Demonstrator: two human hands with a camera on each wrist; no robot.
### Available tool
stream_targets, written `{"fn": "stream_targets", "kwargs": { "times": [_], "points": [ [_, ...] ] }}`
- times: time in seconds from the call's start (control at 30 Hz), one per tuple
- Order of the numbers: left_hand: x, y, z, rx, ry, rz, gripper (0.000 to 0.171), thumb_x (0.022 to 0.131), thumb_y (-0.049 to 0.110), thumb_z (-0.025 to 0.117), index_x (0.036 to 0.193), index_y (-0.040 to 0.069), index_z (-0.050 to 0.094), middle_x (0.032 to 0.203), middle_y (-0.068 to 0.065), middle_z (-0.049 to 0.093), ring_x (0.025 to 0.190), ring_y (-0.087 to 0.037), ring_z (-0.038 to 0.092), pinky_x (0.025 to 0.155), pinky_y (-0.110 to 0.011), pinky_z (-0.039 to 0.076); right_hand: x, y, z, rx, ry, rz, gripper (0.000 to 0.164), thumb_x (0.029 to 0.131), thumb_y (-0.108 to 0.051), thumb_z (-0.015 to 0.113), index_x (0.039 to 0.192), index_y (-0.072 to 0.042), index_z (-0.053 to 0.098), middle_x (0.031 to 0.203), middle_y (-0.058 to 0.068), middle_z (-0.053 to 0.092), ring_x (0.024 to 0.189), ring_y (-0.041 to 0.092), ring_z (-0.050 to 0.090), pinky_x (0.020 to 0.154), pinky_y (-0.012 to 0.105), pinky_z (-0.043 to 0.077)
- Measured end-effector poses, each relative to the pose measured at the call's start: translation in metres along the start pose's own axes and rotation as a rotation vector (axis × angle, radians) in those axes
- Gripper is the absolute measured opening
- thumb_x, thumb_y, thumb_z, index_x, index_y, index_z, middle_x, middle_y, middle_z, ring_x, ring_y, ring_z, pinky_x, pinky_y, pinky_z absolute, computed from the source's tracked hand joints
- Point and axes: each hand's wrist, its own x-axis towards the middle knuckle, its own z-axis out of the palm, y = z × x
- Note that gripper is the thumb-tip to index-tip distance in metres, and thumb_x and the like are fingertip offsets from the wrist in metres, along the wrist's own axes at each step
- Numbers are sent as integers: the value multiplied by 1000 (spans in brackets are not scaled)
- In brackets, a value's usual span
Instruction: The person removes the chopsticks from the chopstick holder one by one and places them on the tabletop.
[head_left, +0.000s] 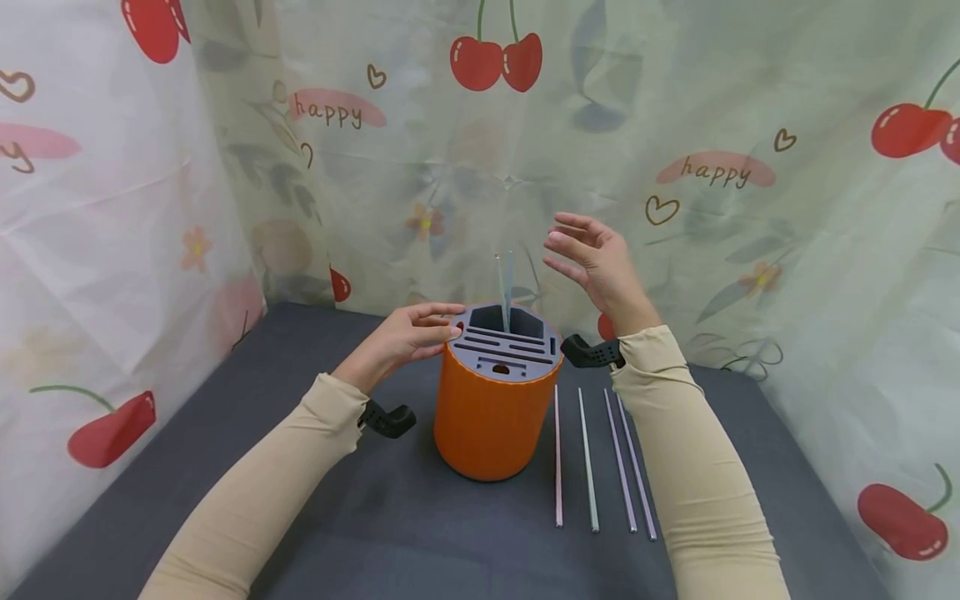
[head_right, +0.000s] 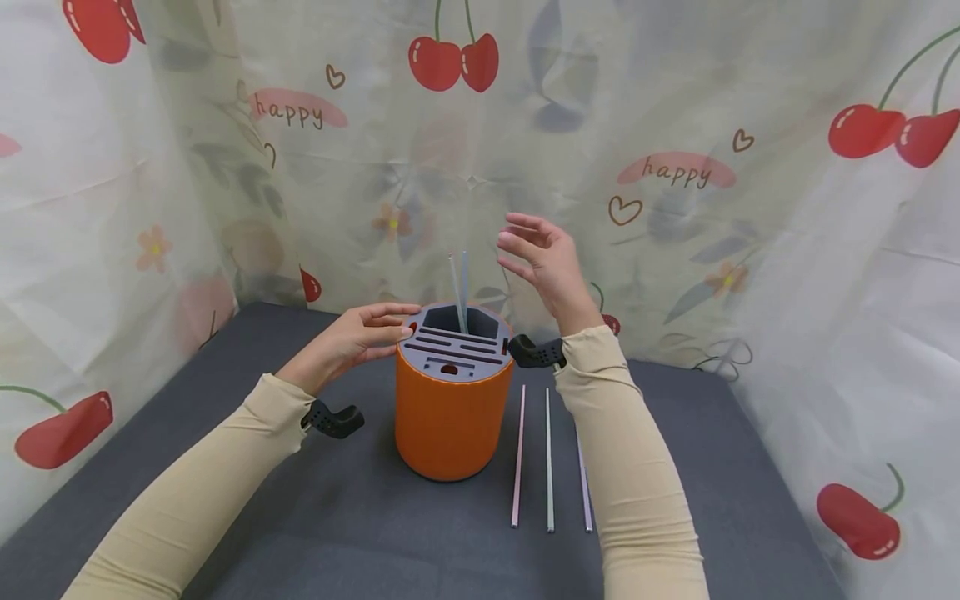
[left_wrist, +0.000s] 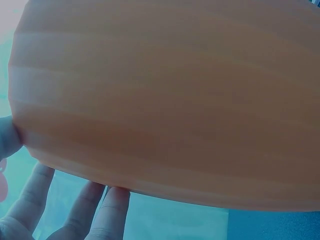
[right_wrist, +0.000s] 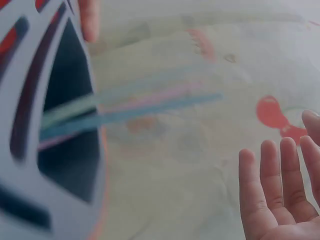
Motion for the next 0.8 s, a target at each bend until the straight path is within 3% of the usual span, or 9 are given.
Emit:
{"fn": "stream_targets", "kwargs": {
  "times": [0.17, 0.5, 0.8],
  "points": [
    [-1, 0, 0, -5, -7, 10, 47, 89, 22, 71, 135, 20, 58, 137, -6, 53, 129, -22, 48, 108, -43, 41, 7, 9, 13, -67, -47, 65, 39, 91, -3, 64, 130, -4, 55, 120, 10, 57, 106, 24, 62, 87, 38, 55],
    [0, 1, 1, -16, 1, -14, 45, 90, 22, 71, 133, 21, 59, 135, -6, 54, 128, -21, 50, 108, -42, 41, 15, 23, 20, -176, -130, 199, 37, 92, -5, 64, 128, -2, 56, 125, 11, 55, 118, 29, 57, 95, 45, 50],
    [1, 0, 0, -17, -3, -21, 47, 89, 23, 71, 135, 22, 58, 136, -6, 53, 128, -21, 50, 107, -41, 42, 15, 25, 25, -232, -131, 301, 31, 92, 0, 62, 122, 1, 56, 108, 6, 60, 92, 18, 66, 88, 41, 54]
  ]
}}
